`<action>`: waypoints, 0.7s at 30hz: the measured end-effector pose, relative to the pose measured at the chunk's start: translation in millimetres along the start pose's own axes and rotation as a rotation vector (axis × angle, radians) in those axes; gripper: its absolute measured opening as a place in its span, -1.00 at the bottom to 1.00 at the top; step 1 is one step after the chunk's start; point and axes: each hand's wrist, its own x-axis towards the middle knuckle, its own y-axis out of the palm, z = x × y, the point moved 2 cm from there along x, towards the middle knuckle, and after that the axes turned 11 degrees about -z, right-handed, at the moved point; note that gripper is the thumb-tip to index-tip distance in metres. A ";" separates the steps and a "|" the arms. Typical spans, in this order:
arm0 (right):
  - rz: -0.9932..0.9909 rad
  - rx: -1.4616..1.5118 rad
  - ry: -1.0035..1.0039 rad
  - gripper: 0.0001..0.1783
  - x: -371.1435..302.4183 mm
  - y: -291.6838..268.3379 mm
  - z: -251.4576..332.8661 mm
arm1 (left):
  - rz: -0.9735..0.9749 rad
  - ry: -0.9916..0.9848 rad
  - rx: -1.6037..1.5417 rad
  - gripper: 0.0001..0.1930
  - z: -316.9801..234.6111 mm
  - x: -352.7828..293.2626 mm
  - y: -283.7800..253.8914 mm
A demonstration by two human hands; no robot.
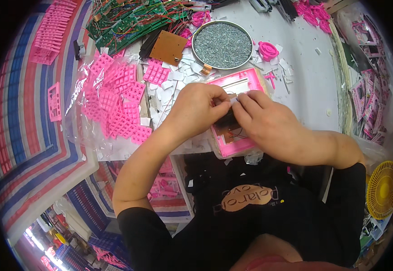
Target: Assembling small electronic toy components into plastic frames using hand tools.
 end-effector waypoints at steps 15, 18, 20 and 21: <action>-0.482 0.339 0.319 -0.63 -25.2 -57.4 -61.3 | -0.076 0.095 0.128 -0.80 -14.6 36.8 -25.3; -0.499 0.316 0.185 -0.68 -9.9 -61.2 -60.7 | -0.257 0.203 0.236 -0.80 -5.3 64.7 -27.2; -0.432 0.290 0.056 -0.67 3.4 -50.9 -54.5 | -0.274 0.280 0.297 -0.81 -1.9 68.6 -24.0; -0.366 0.300 0.043 -0.64 4.0 -39.2 -50.2 | -0.182 0.243 0.259 -0.82 -2.2 67.4 -20.6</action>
